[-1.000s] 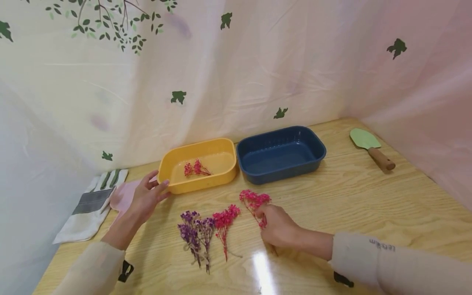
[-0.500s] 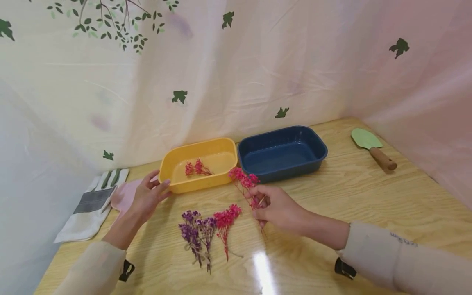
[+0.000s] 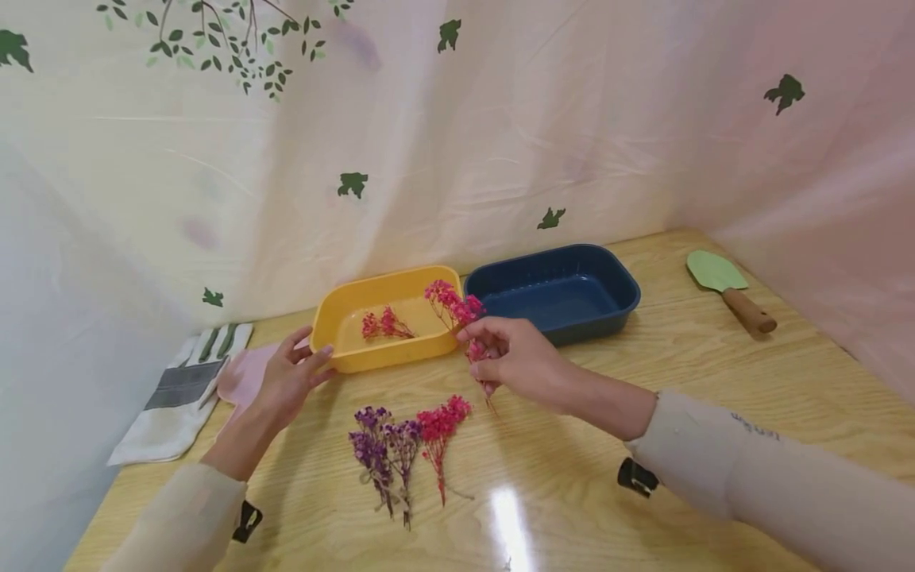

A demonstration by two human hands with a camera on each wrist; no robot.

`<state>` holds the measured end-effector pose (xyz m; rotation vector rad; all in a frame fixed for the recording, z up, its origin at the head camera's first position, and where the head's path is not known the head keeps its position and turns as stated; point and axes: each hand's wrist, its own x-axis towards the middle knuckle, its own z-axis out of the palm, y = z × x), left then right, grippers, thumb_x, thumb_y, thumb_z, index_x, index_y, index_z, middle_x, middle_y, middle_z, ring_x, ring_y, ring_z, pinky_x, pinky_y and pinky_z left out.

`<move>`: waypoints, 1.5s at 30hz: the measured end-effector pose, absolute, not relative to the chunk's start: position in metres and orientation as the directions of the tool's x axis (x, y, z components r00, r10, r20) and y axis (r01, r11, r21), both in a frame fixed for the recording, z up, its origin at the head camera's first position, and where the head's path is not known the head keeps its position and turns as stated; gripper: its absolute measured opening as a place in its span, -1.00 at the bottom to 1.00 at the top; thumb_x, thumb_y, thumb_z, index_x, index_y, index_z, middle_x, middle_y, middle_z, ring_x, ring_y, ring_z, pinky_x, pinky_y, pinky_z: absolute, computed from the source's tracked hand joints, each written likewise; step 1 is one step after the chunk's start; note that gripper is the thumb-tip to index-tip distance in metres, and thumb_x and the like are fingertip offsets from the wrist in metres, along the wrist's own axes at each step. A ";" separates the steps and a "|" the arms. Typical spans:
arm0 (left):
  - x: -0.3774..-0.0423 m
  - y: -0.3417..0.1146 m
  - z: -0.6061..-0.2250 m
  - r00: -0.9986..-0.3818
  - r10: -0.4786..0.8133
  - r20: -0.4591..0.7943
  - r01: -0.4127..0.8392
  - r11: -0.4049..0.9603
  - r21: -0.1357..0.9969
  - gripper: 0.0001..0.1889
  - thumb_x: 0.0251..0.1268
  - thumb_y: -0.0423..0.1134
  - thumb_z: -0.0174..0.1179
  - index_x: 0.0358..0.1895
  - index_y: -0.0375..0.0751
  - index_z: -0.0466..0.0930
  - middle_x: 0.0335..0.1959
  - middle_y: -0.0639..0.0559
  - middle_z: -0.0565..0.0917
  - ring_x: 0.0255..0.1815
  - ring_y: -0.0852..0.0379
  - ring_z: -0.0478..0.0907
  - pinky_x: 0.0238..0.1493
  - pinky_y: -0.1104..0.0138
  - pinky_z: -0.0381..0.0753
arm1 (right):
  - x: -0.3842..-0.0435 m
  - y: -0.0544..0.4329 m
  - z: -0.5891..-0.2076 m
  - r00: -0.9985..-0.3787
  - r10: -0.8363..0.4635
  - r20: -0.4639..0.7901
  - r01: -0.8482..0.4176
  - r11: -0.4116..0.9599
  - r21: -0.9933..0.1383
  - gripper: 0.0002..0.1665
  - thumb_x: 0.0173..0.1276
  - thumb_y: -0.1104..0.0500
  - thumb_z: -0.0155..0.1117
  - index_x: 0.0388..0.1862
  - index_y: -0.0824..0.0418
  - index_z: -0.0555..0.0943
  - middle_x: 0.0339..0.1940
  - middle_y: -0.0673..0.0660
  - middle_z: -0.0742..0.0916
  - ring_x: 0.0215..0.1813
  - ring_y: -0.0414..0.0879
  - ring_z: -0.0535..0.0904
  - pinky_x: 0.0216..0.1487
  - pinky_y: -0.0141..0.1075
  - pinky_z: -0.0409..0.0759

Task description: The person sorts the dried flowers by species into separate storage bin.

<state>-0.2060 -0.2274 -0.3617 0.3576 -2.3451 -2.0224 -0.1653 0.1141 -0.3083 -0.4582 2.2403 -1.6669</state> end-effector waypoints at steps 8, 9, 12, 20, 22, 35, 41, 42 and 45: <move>-0.207 -0.229 -0.363 -0.972 -0.191 -0.138 -0.165 0.135 0.977 -0.30 0.41 -0.34 0.10 0.52 -0.15 -0.03 0.27 -0.33 0.24 0.15 -0.12 0.44 0.20 0.11 0.52 | -0.194 0.089 -0.301 -0.895 -0.444 -0.049 -0.050 0.207 -0.977 -0.56 0.33 0.43 0.20 0.19 0.30 0.49 -0.22 0.24 0.57 -0.39 0.00 0.50 -0.41 -0.32 0.64; -0.207 -0.229 -0.363 -0.972 -0.192 -0.139 -0.166 0.135 0.977 -0.30 0.41 -0.34 0.10 0.52 -0.15 -0.03 0.27 -0.33 0.24 0.16 -0.13 0.44 0.20 0.11 0.52 | -0.197 0.086 -0.301 -0.894 -0.445 -0.046 -0.053 0.207 -0.977 -0.56 0.33 0.43 0.20 0.20 0.29 0.49 -0.24 0.23 0.57 -0.41 -0.01 0.51 -0.42 -0.31 0.64; -0.207 -0.229 -0.362 -0.972 -0.192 -0.137 -0.164 0.136 0.977 -0.30 0.41 -0.34 0.10 0.52 -0.15 -0.03 0.28 -0.33 0.25 0.15 -0.12 0.44 0.20 0.11 0.52 | -0.206 0.078 -0.298 -0.895 -0.445 -0.040 -0.059 0.206 -0.977 -0.56 0.35 0.44 0.18 0.20 0.27 0.50 -0.29 0.22 0.55 -0.45 0.00 0.52 -0.43 -0.28 0.65; -0.208 -0.231 -0.363 -0.973 -0.189 -0.130 -0.157 0.134 0.979 -0.30 0.41 -0.35 0.10 0.52 -0.16 -0.02 0.28 -0.33 0.25 0.12 -0.09 0.45 0.20 0.11 0.52 | -0.234 0.057 -0.290 -0.886 -0.462 -0.039 -0.078 0.230 -0.970 -0.56 0.36 0.43 0.16 0.20 0.24 0.50 -0.27 0.23 0.56 -0.45 -0.01 0.52 -0.36 -0.19 0.68; -0.208 -0.231 -0.363 -0.973 -0.190 -0.131 -0.158 0.134 0.978 -0.30 0.41 -0.35 0.11 0.52 -0.16 -0.02 0.28 -0.33 0.25 0.13 -0.09 0.45 0.20 0.11 0.52 | -0.242 0.052 -0.289 -0.878 -0.476 -0.047 -0.079 0.240 -0.968 -0.57 0.36 0.43 0.17 0.19 0.23 0.50 -0.26 0.22 0.56 -0.45 -0.03 0.51 -0.30 -0.15 0.68; -0.207 -0.229 -0.365 -0.972 -0.187 -0.143 -0.167 0.119 0.979 -0.30 0.40 -0.37 0.11 0.51 -0.16 -0.01 0.27 -0.33 0.25 0.11 -0.07 0.45 0.19 0.12 0.53 | -0.282 0.015 -0.299 -0.875 -0.470 -0.120 -0.014 0.272 -0.962 -0.61 0.32 0.48 0.17 0.12 0.33 0.52 -0.31 0.19 0.53 -0.51 -0.06 0.49 -0.41 -0.35 0.66; -0.208 -0.229 -0.364 -0.973 -0.186 -0.137 -0.160 0.119 0.980 -0.30 0.41 -0.35 0.10 0.52 -0.15 -0.01 0.28 -0.33 0.25 0.10 -0.06 0.46 0.19 0.13 0.53 | -0.291 0.004 -0.306 -0.884 -0.446 -0.139 -0.009 0.314 -0.949 -0.63 0.30 0.49 0.17 0.09 0.35 0.52 -0.25 0.20 0.53 -0.51 -0.09 0.49 -0.44 -0.38 0.65; -0.208 -0.230 -0.364 -0.973 -0.185 -0.135 -0.159 0.121 0.980 -0.30 0.41 -0.35 0.10 0.52 -0.15 -0.01 0.27 -0.33 0.25 0.10 -0.05 0.46 0.19 0.14 0.54 | -0.293 0.002 -0.307 -0.886 -0.440 -0.144 -0.009 0.327 -0.945 -0.63 0.30 0.49 0.17 0.09 0.35 0.52 -0.23 0.21 0.54 -0.51 -0.09 0.49 -0.44 -0.38 0.65; -0.208 -0.231 -0.364 -0.974 -0.185 -0.132 -0.157 0.126 0.980 -0.30 0.40 -0.34 0.11 0.52 -0.15 -0.01 0.27 -0.33 0.25 0.10 -0.05 0.46 0.18 0.14 0.54 | -0.295 0.000 -0.308 -0.889 -0.429 -0.159 -0.013 0.371 -0.928 -0.63 0.30 0.49 0.16 0.09 0.34 0.52 -0.17 0.23 0.56 -0.49 -0.09 0.50 -0.43 -0.38 0.65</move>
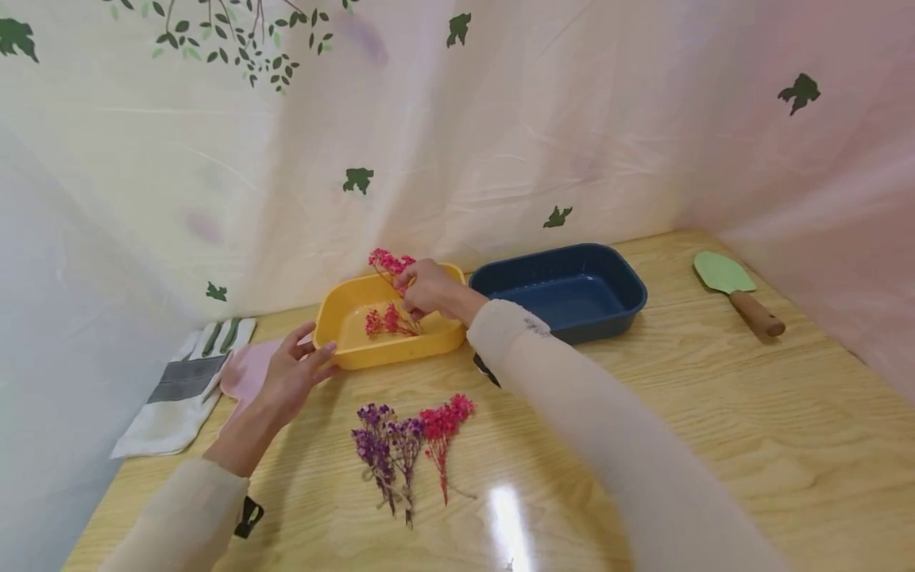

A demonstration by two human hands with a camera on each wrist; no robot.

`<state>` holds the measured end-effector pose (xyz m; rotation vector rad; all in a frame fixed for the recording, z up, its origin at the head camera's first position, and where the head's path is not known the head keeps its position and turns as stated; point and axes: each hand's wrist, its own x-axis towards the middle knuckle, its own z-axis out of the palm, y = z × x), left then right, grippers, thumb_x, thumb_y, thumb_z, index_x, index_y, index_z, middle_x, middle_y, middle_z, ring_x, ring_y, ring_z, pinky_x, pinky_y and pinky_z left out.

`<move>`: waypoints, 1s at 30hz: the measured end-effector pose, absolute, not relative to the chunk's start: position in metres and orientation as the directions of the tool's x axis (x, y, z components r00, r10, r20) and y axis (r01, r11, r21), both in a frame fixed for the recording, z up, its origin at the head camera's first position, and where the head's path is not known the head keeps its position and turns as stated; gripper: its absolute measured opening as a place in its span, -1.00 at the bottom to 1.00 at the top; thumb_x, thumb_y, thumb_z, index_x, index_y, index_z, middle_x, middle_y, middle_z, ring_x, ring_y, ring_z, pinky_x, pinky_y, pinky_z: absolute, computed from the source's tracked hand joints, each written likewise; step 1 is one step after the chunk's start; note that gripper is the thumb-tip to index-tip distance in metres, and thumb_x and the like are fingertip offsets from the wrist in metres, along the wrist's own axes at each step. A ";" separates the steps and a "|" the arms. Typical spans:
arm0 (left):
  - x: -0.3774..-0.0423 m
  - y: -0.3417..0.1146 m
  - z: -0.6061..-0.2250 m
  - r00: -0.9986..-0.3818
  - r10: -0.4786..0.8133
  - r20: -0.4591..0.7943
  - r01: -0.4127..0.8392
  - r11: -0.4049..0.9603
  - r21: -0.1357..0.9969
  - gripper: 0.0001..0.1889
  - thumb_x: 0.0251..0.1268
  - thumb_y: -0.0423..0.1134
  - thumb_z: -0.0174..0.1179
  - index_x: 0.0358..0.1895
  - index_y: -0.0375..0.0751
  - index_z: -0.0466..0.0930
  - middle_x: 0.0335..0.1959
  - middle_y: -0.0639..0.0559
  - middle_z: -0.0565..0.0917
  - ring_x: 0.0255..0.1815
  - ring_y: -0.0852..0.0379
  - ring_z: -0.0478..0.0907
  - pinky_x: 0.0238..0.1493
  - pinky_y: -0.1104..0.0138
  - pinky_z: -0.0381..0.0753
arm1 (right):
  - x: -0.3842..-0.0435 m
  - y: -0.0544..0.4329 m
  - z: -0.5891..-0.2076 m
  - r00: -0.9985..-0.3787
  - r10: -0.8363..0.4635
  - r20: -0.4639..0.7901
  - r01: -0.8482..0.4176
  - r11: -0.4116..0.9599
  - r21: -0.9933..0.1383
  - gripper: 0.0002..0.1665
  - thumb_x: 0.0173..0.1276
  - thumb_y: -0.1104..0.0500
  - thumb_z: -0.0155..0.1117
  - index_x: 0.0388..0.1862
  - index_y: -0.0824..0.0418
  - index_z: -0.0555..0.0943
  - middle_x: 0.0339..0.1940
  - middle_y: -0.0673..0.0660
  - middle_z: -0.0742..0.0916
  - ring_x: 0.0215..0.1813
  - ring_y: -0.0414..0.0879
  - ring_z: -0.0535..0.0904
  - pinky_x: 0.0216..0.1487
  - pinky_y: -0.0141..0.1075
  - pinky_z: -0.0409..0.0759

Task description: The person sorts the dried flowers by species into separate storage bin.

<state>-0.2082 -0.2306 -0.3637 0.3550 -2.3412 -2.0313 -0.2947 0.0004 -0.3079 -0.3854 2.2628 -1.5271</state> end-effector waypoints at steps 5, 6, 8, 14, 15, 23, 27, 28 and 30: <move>-0.208 -0.231 -0.364 -0.976 -0.181 -0.122 -0.149 0.143 0.978 -0.30 0.40 -0.34 0.11 0.51 -0.16 -0.01 0.26 -0.33 0.27 0.11 -0.07 0.47 0.17 0.14 0.55 | -0.295 0.000 -0.308 -0.889 -0.426 -0.168 -0.040 0.438 -0.898 -0.58 0.29 0.47 0.18 0.14 0.34 0.52 -0.15 0.24 0.61 -0.33 0.01 0.61 -0.32 -0.35 0.69; -0.208 -0.232 -0.364 -0.976 -0.181 -0.120 -0.148 0.146 0.978 -0.30 0.40 -0.34 0.12 0.52 -0.16 -0.01 0.27 -0.33 0.28 0.11 -0.07 0.47 0.17 0.14 0.55 | -0.295 0.001 -0.309 -0.888 -0.428 -0.167 -0.051 0.452 -0.891 -0.55 0.29 0.47 0.19 0.17 0.33 0.51 -0.16 0.23 0.61 -0.30 0.02 0.62 -0.28 -0.34 0.70; -0.208 -0.232 -0.365 -0.976 -0.181 -0.122 -0.149 0.146 0.978 -0.30 0.40 -0.34 0.12 0.52 -0.15 -0.01 0.27 -0.33 0.28 0.12 -0.09 0.47 0.17 0.15 0.55 | -0.294 0.001 -0.309 -0.884 -0.439 -0.159 -0.079 0.477 -0.875 -0.51 0.29 0.45 0.21 0.22 0.33 0.50 -0.21 0.22 0.61 -0.25 0.04 0.63 -0.21 -0.30 0.70; -0.209 -0.231 -0.364 -0.974 -0.186 -0.131 -0.158 0.140 0.977 -0.29 0.40 -0.34 0.11 0.52 -0.16 -0.02 0.28 -0.34 0.27 0.14 -0.11 0.46 0.18 0.14 0.54 | -0.292 0.005 -0.309 -0.883 -0.458 -0.099 -0.191 0.545 -0.817 -0.43 0.30 0.40 0.26 0.31 0.27 0.45 -0.05 0.31 0.58 -0.19 0.08 0.64 -0.10 -0.19 0.67; -0.208 -0.231 -0.364 -0.974 -0.187 -0.130 -0.157 0.139 0.978 -0.29 0.40 -0.35 0.11 0.52 -0.16 -0.02 0.28 -0.34 0.27 0.13 -0.10 0.46 0.18 0.14 0.55 | -0.292 0.006 -0.309 -0.884 -0.459 -0.089 -0.203 0.550 -0.810 -0.43 0.30 0.39 0.26 0.31 0.26 0.45 0.02 0.33 0.57 -0.15 0.10 0.65 -0.10 -0.19 0.66; -0.208 -0.230 -0.364 -0.973 -0.194 -0.129 -0.158 0.140 0.978 -0.30 0.40 -0.36 0.12 0.52 -0.16 -0.01 0.26 -0.33 0.28 0.06 -0.04 0.49 0.17 0.14 0.55 | -0.281 0.023 -0.306 -0.863 -0.504 0.006 -0.305 0.513 -0.802 -0.55 0.34 0.33 0.25 0.21 0.28 0.52 0.12 0.36 0.55 -0.11 0.20 0.64 -0.11 -0.13 0.69; -0.208 -0.229 -0.363 -0.973 -0.193 -0.125 -0.153 0.138 0.979 -0.29 0.39 -0.35 0.12 0.51 -0.17 -0.01 0.25 -0.33 0.27 0.05 -0.01 0.49 0.17 0.15 0.55 | -0.271 0.036 -0.306 -0.842 -0.538 0.039 -0.344 0.479 -0.808 -0.57 0.37 0.26 0.25 0.21 0.27 0.52 0.07 0.35 0.56 -0.11 0.14 0.62 -0.13 -0.15 0.69; -0.208 -0.229 -0.363 -0.973 -0.193 -0.123 -0.151 0.136 0.979 -0.30 0.39 -0.35 0.12 0.51 -0.17 -0.01 0.25 -0.34 0.27 0.05 -0.01 0.49 0.17 0.15 0.55 | -0.268 0.039 -0.306 -0.836 -0.547 0.042 -0.349 0.470 -0.811 -0.57 0.37 0.24 0.24 0.21 0.26 0.52 0.06 0.33 0.56 -0.12 0.12 0.61 -0.13 -0.15 0.69; -0.207 -0.229 -0.363 -0.974 -0.192 -0.121 -0.148 0.132 0.980 -0.29 0.39 -0.35 0.12 0.51 -0.18 -0.01 0.26 -0.35 0.27 0.05 -0.01 0.49 0.18 0.14 0.54 | -0.261 0.046 -0.307 -0.826 -0.562 0.047 -0.349 0.443 -0.826 -0.57 0.38 0.22 0.24 0.21 0.24 0.52 0.04 0.29 0.56 -0.11 0.07 0.60 -0.11 -0.11 0.69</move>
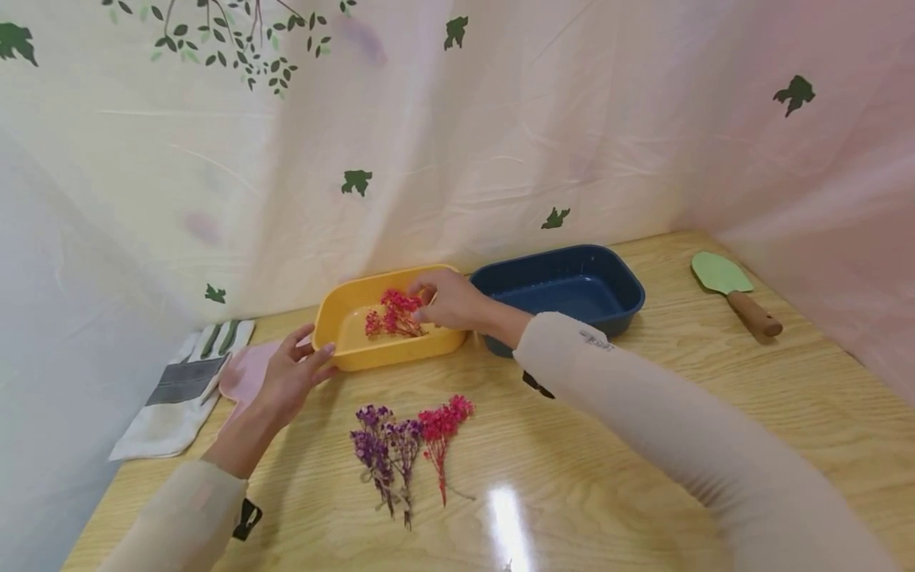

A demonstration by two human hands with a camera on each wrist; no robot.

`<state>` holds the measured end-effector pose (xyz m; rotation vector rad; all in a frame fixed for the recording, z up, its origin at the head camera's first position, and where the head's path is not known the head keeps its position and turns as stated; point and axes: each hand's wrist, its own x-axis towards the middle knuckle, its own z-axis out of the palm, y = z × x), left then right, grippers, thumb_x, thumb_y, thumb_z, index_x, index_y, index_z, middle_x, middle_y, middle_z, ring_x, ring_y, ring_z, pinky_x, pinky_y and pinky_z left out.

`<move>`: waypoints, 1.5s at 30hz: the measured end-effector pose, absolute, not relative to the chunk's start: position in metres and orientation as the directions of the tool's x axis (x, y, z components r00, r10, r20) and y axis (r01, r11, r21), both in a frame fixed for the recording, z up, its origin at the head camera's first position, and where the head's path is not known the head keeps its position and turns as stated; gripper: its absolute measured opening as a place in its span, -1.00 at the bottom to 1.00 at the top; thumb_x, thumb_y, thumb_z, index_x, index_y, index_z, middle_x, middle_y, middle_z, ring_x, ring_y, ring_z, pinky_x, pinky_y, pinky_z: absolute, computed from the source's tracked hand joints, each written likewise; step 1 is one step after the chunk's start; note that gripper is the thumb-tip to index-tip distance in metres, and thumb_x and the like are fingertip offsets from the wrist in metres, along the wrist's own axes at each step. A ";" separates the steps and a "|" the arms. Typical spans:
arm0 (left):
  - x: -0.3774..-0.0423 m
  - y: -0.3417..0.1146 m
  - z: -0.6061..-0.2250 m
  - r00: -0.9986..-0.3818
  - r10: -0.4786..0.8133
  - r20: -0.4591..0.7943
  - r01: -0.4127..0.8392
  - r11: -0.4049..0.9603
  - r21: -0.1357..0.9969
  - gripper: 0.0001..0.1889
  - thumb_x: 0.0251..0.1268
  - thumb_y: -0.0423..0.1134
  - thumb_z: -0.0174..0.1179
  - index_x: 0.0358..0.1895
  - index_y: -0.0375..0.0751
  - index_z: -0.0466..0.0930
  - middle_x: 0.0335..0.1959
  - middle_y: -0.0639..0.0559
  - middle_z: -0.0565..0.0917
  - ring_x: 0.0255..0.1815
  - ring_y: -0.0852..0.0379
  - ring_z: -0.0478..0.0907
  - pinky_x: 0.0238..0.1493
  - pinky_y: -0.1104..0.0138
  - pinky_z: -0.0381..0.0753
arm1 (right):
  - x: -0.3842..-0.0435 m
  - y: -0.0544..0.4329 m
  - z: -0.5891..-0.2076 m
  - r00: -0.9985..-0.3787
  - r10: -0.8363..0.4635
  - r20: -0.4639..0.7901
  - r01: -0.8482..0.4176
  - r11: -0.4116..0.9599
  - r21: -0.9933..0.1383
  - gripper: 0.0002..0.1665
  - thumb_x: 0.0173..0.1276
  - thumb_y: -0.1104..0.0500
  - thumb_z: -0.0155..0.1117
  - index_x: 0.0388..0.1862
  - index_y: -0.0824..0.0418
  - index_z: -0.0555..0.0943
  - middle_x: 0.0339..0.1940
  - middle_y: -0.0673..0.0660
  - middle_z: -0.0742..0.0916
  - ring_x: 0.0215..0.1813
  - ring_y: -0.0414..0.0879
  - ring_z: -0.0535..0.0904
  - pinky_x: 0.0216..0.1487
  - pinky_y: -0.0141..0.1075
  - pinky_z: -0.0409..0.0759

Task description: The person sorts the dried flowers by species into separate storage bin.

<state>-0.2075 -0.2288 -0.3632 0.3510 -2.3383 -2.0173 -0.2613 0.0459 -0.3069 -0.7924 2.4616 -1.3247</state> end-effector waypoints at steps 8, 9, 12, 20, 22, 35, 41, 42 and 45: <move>-0.208 -0.229 -0.364 -0.975 -0.186 -0.124 -0.150 0.135 0.979 -0.29 0.40 -0.35 0.11 0.52 -0.17 -0.03 0.29 -0.35 0.25 0.13 -0.09 0.46 0.18 0.15 0.55 | -0.227 0.069 -0.311 -0.827 -0.557 0.074 -0.319 0.358 -0.878 -0.55 0.34 0.20 0.30 0.21 0.21 0.54 -0.10 0.22 0.61 -0.22 0.01 0.60 -0.22 -0.15 0.68; -0.208 -0.229 -0.364 -0.974 -0.187 -0.126 -0.153 0.135 0.979 -0.30 0.41 -0.35 0.10 0.52 -0.16 -0.03 0.28 -0.34 0.26 0.13 -0.10 0.45 0.17 0.16 0.55 | -0.223 0.072 -0.313 -0.829 -0.555 0.074 -0.313 0.348 -0.884 -0.55 0.33 0.20 0.31 0.20 0.22 0.55 -0.13 0.21 0.62 -0.24 0.02 0.60 -0.24 -0.18 0.68; -0.209 -0.230 -0.365 -0.973 -0.189 -0.130 -0.157 0.135 0.978 -0.29 0.40 -0.36 0.11 0.52 -0.16 -0.02 0.28 -0.33 0.26 0.13 -0.10 0.46 0.17 0.15 0.55 | -0.210 0.079 -0.319 -0.827 -0.558 0.063 -0.272 0.299 -0.915 -0.52 0.31 0.21 0.33 0.19 0.28 0.53 -0.20 0.20 0.62 -0.27 0.06 0.59 -0.23 -0.13 0.69; -0.209 -0.229 -0.366 -0.974 -0.190 -0.126 -0.151 0.128 0.980 -0.30 0.40 -0.36 0.11 0.51 -0.18 -0.02 0.27 -0.35 0.26 0.09 -0.07 0.48 0.17 0.14 0.55 | -0.184 0.086 -0.341 -0.856 -0.516 0.007 -0.140 0.219 -0.966 -0.47 0.29 0.25 0.35 0.22 0.35 0.49 -0.23 0.18 0.61 -0.31 0.00 0.56 -0.21 -0.06 0.71; -0.209 -0.229 -0.366 -0.974 -0.191 -0.125 -0.151 0.129 0.980 -0.29 0.40 -0.36 0.11 0.52 -0.19 -0.02 0.27 -0.35 0.26 0.08 -0.06 0.48 0.17 0.14 0.55 | -0.177 0.086 -0.345 -0.862 -0.506 0.002 -0.131 0.220 -0.967 -0.45 0.27 0.25 0.36 0.23 0.34 0.49 -0.25 0.17 0.61 -0.34 -0.04 0.56 -0.26 -0.10 0.71; -0.208 -0.229 -0.365 -0.974 -0.186 -0.125 -0.149 0.118 0.982 -0.29 0.41 -0.35 0.10 0.52 -0.18 -0.04 0.29 -0.35 0.24 0.10 -0.07 0.47 0.19 0.14 0.53 | -0.136 0.082 -0.369 -0.876 -0.479 -0.056 -0.048 0.202 -0.978 -0.25 0.18 0.20 0.45 0.29 0.43 0.39 -0.30 0.16 0.59 -0.43 -0.09 0.51 -0.48 -0.18 0.67; -0.207 -0.229 -0.365 -0.975 -0.183 -0.127 -0.150 0.115 0.982 -0.29 0.41 -0.34 0.10 0.52 -0.18 -0.05 0.29 -0.35 0.24 0.07 -0.04 0.47 0.20 0.14 0.52 | -0.123 0.077 -0.379 -0.868 -0.490 -0.085 -0.034 0.230 -0.973 -0.14 0.13 0.15 0.50 0.34 0.43 0.35 -0.27 0.22 0.57 -0.38 -0.06 0.50 -0.55 -0.18 0.66; -0.207 -0.229 -0.365 -0.975 -0.183 -0.126 -0.149 0.118 0.982 -0.29 0.41 -0.34 0.10 0.52 -0.18 -0.04 0.29 -0.35 0.24 0.07 -0.03 0.48 0.19 0.14 0.53 | -0.121 0.076 -0.379 -0.868 -0.490 -0.079 -0.042 0.231 -0.972 -0.13 0.12 0.15 0.51 0.34 0.43 0.35 -0.26 0.23 0.57 -0.36 -0.06 0.50 -0.55 -0.19 0.66; -0.208 -0.229 -0.365 -0.975 -0.183 -0.123 -0.147 0.124 0.981 -0.29 0.41 -0.33 0.11 0.52 -0.18 -0.04 0.28 -0.35 0.24 0.06 -0.03 0.48 0.18 0.15 0.53 | -0.118 0.072 -0.379 -0.871 -0.490 -0.050 -0.089 0.255 -0.963 -0.15 0.10 0.15 0.52 0.31 0.44 0.38 -0.28 0.22 0.58 -0.35 -0.06 0.51 -0.54 -0.24 0.65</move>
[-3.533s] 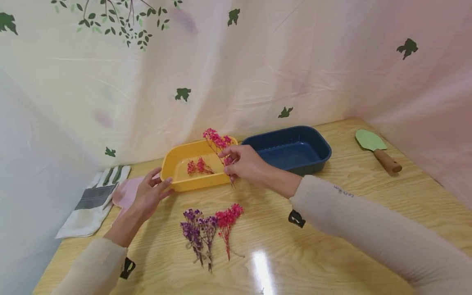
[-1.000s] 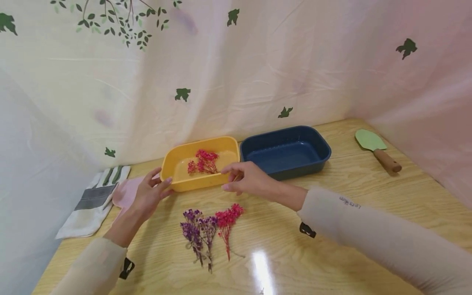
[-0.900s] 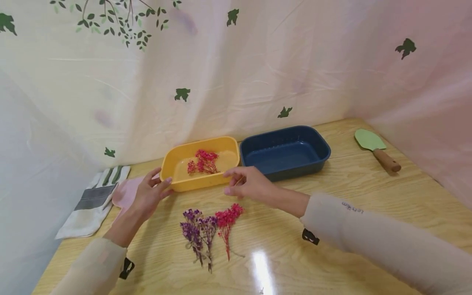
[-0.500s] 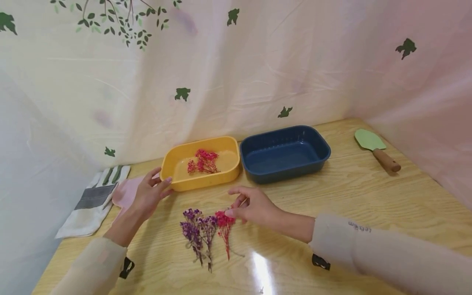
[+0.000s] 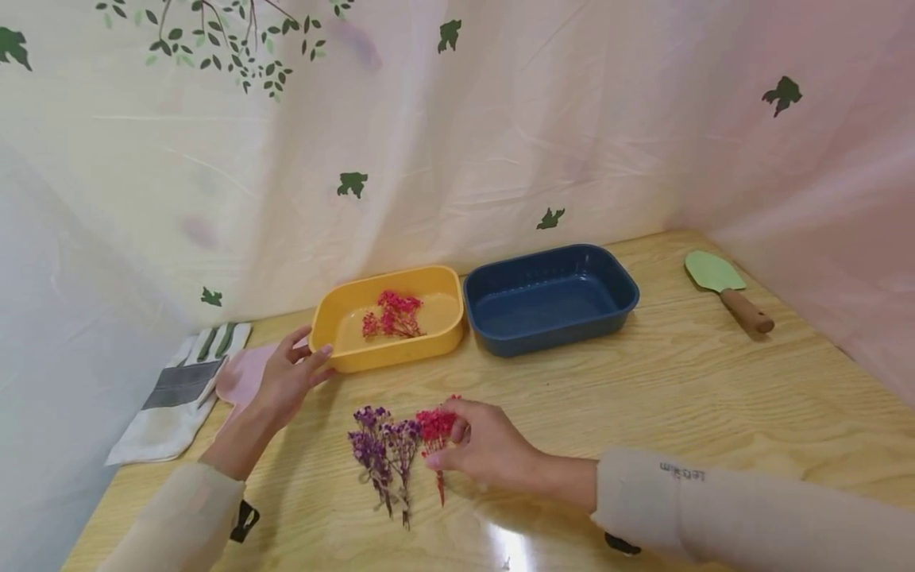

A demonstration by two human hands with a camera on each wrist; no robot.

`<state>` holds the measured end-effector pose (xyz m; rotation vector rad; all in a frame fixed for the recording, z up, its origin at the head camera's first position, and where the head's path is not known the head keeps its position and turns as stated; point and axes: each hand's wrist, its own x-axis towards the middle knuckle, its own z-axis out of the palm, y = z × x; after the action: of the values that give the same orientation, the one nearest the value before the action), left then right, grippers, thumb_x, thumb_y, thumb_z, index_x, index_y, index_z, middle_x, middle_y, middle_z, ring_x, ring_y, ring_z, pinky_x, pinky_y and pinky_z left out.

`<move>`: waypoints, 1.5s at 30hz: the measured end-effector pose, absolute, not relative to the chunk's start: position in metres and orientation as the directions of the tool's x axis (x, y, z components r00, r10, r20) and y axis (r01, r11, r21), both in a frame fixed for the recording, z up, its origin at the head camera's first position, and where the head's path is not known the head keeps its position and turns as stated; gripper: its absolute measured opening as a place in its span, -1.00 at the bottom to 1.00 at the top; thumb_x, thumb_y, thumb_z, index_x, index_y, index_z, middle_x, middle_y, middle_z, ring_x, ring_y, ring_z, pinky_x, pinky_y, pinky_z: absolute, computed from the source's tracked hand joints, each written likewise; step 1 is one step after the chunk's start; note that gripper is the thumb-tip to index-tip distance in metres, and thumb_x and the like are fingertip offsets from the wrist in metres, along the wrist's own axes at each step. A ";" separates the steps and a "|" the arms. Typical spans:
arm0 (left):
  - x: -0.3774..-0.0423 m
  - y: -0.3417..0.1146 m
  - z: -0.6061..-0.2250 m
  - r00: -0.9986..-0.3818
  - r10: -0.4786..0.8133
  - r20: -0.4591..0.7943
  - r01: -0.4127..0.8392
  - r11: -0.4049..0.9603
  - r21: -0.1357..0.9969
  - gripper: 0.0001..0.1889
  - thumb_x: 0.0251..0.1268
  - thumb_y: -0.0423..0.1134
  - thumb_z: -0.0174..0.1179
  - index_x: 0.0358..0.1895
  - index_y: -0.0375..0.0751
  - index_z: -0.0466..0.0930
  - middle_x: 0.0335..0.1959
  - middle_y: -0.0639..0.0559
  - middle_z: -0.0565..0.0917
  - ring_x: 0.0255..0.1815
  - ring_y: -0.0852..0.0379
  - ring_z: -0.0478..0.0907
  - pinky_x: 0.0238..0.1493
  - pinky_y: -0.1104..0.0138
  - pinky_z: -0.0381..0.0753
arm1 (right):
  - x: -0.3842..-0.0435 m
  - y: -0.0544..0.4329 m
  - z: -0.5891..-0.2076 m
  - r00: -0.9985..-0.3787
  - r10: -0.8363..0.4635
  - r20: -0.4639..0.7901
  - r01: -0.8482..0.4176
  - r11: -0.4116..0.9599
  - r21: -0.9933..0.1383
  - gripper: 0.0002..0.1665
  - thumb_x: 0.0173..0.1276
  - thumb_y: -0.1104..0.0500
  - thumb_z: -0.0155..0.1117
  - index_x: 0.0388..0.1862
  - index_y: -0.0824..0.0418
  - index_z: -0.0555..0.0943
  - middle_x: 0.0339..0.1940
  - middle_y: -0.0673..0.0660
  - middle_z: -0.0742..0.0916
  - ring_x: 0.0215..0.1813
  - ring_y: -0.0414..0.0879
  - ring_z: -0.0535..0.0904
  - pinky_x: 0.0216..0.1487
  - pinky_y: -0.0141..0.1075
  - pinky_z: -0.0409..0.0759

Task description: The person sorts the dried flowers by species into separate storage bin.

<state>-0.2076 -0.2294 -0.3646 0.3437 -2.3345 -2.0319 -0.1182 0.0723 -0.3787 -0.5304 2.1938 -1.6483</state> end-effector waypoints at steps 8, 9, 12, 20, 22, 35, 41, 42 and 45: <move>-0.208 -0.230 -0.365 -0.975 -0.180 -0.128 -0.151 0.126 0.980 -0.30 0.42 -0.34 0.09 0.52 -0.18 -0.05 0.27 -0.34 0.23 0.12 -0.10 0.45 0.17 0.16 0.54 | -0.111 0.062 -0.386 -0.862 -0.507 0.014 -0.206 0.326 -0.923 -0.24 0.07 0.18 0.53 0.20 0.50 0.46 -0.41 0.09 0.59 -0.45 -0.18 0.48 -0.44 -0.41 0.55; -0.208 -0.230 -0.365 -0.976 -0.178 -0.126 -0.150 0.126 0.981 -0.29 0.41 -0.34 0.09 0.52 -0.18 -0.05 0.28 -0.35 0.23 0.12 -0.10 0.45 0.17 0.16 0.53 | -0.111 0.061 -0.387 -0.863 -0.504 0.022 -0.219 0.335 -0.917 -0.24 0.06 0.19 0.53 0.19 0.51 0.46 -0.42 0.08 0.59 -0.46 -0.19 0.48 -0.45 -0.41 0.55; -0.207 -0.230 -0.364 -0.977 -0.174 -0.123 -0.146 0.126 0.981 -0.29 0.41 -0.33 0.10 0.52 -0.18 -0.05 0.29 -0.36 0.22 0.11 -0.08 0.46 0.18 0.15 0.53 | -0.110 0.058 -0.388 -0.863 -0.504 0.035 -0.254 0.373 -0.893 -0.24 0.06 0.20 0.53 0.19 0.50 0.47 -0.43 0.07 0.57 -0.46 -0.20 0.46 -0.44 -0.41 0.53; -0.208 -0.230 -0.364 -0.976 -0.182 -0.123 -0.149 0.136 0.979 -0.29 0.40 -0.35 0.11 0.52 -0.18 -0.04 0.28 -0.35 0.24 0.05 0.00 0.49 0.18 0.15 0.54 | -0.104 0.052 -0.390 -0.872 -0.489 -0.009 -0.296 0.542 -0.787 -0.02 0.03 -0.03 0.53 0.32 0.40 0.33 0.12 0.25 0.55 0.13 0.12 0.48 0.21 -0.07 0.50; -0.208 -0.230 -0.364 -0.976 -0.180 -0.124 -0.150 0.136 0.979 -0.29 0.40 -0.35 0.11 0.52 -0.18 -0.04 0.28 -0.36 0.23 0.05 -0.02 0.49 0.17 0.16 0.54 | -0.102 0.051 -0.391 -0.874 -0.485 -0.035 -0.289 0.576 -0.764 0.06 0.07 -0.06 0.50 0.40 0.41 0.23 0.37 0.33 0.39 0.37 0.21 0.31 0.40 0.04 0.30; -0.207 -0.230 -0.364 -0.977 -0.169 -0.132 -0.158 0.149 0.976 -0.29 0.41 -0.34 0.10 0.52 -0.17 -0.05 0.29 -0.35 0.22 0.13 -0.09 0.44 0.18 0.15 0.53 | -0.105 0.053 -0.391 -0.851 -0.523 0.039 -0.393 0.586 -0.708 -0.37 0.21 0.34 0.29 0.26 0.37 0.33 0.25 0.24 0.48 0.27 0.14 0.41 0.29 0.02 0.42; -0.209 -0.230 -0.364 -0.975 -0.174 -0.135 -0.161 0.145 0.976 -0.30 0.41 -0.35 0.09 0.52 -0.17 -0.04 0.29 -0.34 0.22 0.13 -0.08 0.44 0.18 0.15 0.53 | -0.113 0.060 -0.390 -0.829 -0.553 0.081 -0.390 0.468 -0.793 -0.42 0.10 0.50 0.21 0.17 0.36 0.42 -0.38 0.08 0.53 -0.32 -0.16 0.44 -0.27 -0.31 0.53; -0.209 -0.230 -0.364 -0.975 -0.174 -0.135 -0.161 0.143 0.977 -0.30 0.41 -0.35 0.09 0.52 -0.17 -0.04 0.29 -0.34 0.22 0.13 -0.08 0.44 0.18 0.16 0.54 | -0.115 0.062 -0.389 -0.825 -0.560 0.080 -0.380 0.445 -0.811 -0.41 0.08 0.53 0.20 0.16 0.35 0.43 -0.45 0.06 0.50 -0.39 -0.19 0.40 -0.35 -0.36 0.48; -0.208 -0.230 -0.364 -0.975 -0.175 -0.138 -0.163 0.141 0.976 -0.30 0.41 -0.36 0.09 0.52 -0.17 -0.04 0.28 -0.34 0.22 0.13 -0.09 0.44 0.18 0.16 0.54 | -0.119 0.069 -0.388 -0.819 -0.572 0.055 -0.341 0.407 -0.847 -0.40 0.07 0.55 0.18 0.16 0.35 0.44 -0.46 0.05 0.51 -0.45 -0.24 0.38 -0.38 -0.42 0.45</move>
<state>-0.2084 -0.2300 -0.3643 0.3507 -2.3660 -2.0232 -0.1189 0.0691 -0.3879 -0.8027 2.4213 -1.3712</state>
